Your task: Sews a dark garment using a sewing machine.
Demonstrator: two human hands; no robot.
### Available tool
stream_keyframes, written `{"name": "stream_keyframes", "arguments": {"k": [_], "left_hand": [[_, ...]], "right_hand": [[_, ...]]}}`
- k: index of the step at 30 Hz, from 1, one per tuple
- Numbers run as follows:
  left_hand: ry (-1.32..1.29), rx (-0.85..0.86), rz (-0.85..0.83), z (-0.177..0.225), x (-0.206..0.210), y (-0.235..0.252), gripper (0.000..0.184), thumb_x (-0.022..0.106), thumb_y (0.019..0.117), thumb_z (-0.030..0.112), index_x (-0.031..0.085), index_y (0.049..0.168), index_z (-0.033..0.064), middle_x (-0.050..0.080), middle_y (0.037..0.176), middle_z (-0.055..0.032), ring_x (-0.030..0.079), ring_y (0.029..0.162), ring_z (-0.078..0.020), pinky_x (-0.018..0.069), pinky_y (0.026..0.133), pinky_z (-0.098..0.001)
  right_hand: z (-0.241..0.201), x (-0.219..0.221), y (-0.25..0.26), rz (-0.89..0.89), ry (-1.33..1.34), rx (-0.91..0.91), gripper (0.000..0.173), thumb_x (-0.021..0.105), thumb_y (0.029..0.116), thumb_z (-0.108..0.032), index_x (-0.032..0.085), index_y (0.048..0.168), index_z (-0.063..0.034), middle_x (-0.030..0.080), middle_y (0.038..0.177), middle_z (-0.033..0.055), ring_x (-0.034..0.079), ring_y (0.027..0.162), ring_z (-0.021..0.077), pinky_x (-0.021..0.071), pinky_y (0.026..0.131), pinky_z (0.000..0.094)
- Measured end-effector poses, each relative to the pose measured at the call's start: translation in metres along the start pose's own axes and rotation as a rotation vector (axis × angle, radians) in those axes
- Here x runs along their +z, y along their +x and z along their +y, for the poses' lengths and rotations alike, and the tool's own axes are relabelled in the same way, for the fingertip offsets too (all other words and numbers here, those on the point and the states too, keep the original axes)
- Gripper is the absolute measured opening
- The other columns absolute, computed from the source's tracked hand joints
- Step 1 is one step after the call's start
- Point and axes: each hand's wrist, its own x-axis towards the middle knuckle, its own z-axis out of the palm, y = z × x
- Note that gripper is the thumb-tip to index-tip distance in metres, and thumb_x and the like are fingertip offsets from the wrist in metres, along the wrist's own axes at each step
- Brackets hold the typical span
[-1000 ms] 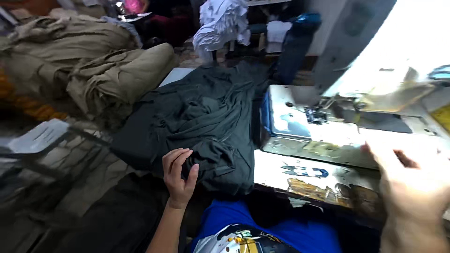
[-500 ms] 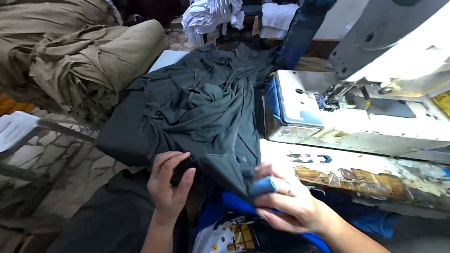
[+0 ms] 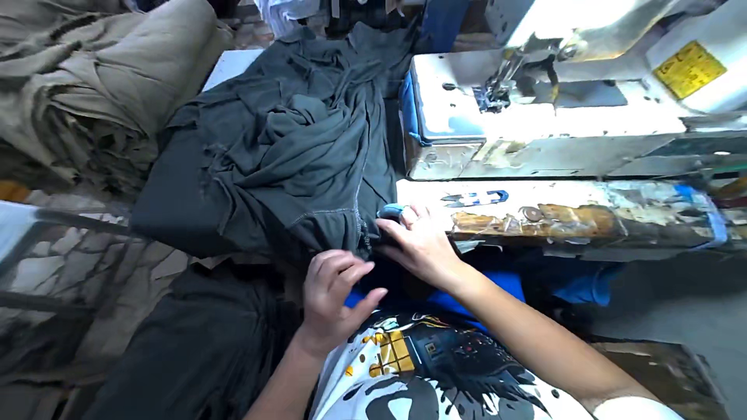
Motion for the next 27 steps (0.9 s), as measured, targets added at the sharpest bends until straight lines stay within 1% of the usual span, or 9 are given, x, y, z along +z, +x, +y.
{"name": "stream_keyframes", "arguments": {"k": [3, 7, 10, 12, 14, 16, 18, 21, 27], "left_hand": [[0.218, -0.115, 0.044, -0.013, 0.029, -0.013, 0.042, 0.076, 0.0839, 0.019, 0.067, 0.122, 0.0043, 0.063, 0.119, -0.0210, 0.059, 0.117, -0.0348, 0.0486, 0.103, -0.0454], [0.125, -0.185, 0.150, -0.001, 0.013, 0.008, 0.024, 0.062, 0.0781, -0.004, 0.075, 0.098, -0.0010, 0.070, 0.101, -0.0133, 0.067, 0.101, -0.0150, 0.0531, 0.093, -0.0225], [-0.012, -0.211, 0.158, 0.014, 0.003, 0.020, 0.019, 0.063, 0.0825, -0.001, 0.075, 0.097, -0.0005, 0.070, 0.100, -0.0083, 0.066, 0.100, -0.0063, 0.0530, 0.091, -0.0176], [-0.063, -0.204, 0.163, 0.021, -0.001, 0.023, 0.018, 0.065, 0.0843, 0.002, 0.074, 0.100, -0.0012, 0.072, 0.099, -0.0068, 0.067, 0.097, -0.0043, 0.0547, 0.089, -0.0178], [-0.087, -0.189, 0.168, 0.025, -0.006, 0.026, 0.017, 0.067, 0.0868, 0.005, 0.073, 0.101, -0.0022, 0.072, 0.098, -0.0061, 0.068, 0.095, -0.0037, 0.0560, 0.088, -0.0180], [-0.111, -0.220, 0.174, 0.024, -0.013, 0.029, 0.016, 0.065, 0.0882, 0.006, 0.073, 0.101, -0.0013, 0.070, 0.100, -0.0045, 0.067, 0.097, -0.0037, 0.0560, 0.088, -0.0186], [-0.283, -0.378, 0.141, 0.021, -0.023, 0.031, 0.015, 0.061, 0.0911, 0.005, 0.073, 0.099, 0.0016, 0.071, 0.101, -0.0002, 0.066, 0.098, -0.0027, 0.0555, 0.089, -0.0205], [-0.661, -0.692, 0.097, 0.022, -0.033, 0.038, 0.021, 0.056, 0.0983, 0.009, 0.073, 0.088, 0.0117, 0.072, 0.084, 0.0068, 0.067, 0.081, -0.0012, 0.0569, 0.080, -0.0226], [-0.662, -0.631, 0.050, 0.010, -0.029, 0.037, 0.021, 0.057, 0.0996, 0.011, 0.074, 0.087, 0.0122, 0.069, 0.083, 0.0079, 0.064, 0.080, -0.0007, 0.0548, 0.078, -0.0199]], "right_hand": [[0.000, 0.002, 0.007, 0.100, 0.199, 0.070, 0.016, 0.069, 0.0941, -0.022, 0.073, 0.085, -0.0101, 0.066, 0.085, 0.0062, 0.062, 0.095, 0.0245, 0.0452, 0.093, 0.0460], [-0.002, -0.014, -0.008, 0.191, 0.386, 0.205, 0.028, 0.063, 0.0996, -0.030, 0.068, 0.083, -0.0083, 0.062, 0.077, 0.0011, 0.059, 0.085, 0.0123, 0.0461, 0.082, 0.0312], [-0.009, -0.015, -0.021, 0.192, 0.272, 0.075, 0.053, 0.072, 0.0901, -0.051, 0.065, 0.122, -0.0098, 0.069, 0.114, 0.0127, 0.063, 0.110, 0.0238, 0.0501, 0.098, 0.0436], [-0.018, -0.005, -0.020, 0.176, 0.183, 0.007, 0.057, 0.075, 0.0867, -0.054, 0.067, 0.128, -0.0157, 0.066, 0.124, 0.0171, 0.060, 0.119, 0.0316, 0.0472, 0.101, 0.0502], [-0.022, 0.004, -0.016, 0.194, 0.186, -0.043, 0.032, 0.076, 0.0889, -0.034, 0.074, 0.118, -0.0208, 0.069, 0.121, 0.0147, 0.060, 0.123, 0.0323, 0.0457, 0.103, 0.0524], [-0.022, 0.007, -0.013, 0.195, 0.342, -0.015, 0.013, 0.067, 0.0956, -0.019, 0.077, 0.103, -0.0176, 0.071, 0.114, 0.0092, 0.060, 0.121, 0.0235, 0.0444, 0.103, 0.0423], [-0.023, 0.000, -0.011, 0.128, 0.750, 0.151, 0.019, 0.059, 0.1003, -0.016, 0.077, 0.100, -0.0087, 0.072, 0.109, 0.0024, 0.062, 0.113, 0.0074, 0.0487, 0.099, 0.0266], [-0.026, -0.015, -0.003, 0.071, 1.316, 0.465, 0.024, 0.054, 0.1057, -0.017, 0.071, 0.091, -0.0128, 0.071, 0.086, -0.0068, 0.066, 0.083, -0.0001, 0.0557, 0.080, 0.0225], [-0.020, -0.015, -0.001, 0.163, 1.247, 0.499, 0.024, 0.053, 0.1058, -0.014, 0.069, 0.089, -0.0144, 0.067, 0.079, -0.0080, 0.064, 0.075, -0.0008, 0.0550, 0.075, 0.0196]]}}
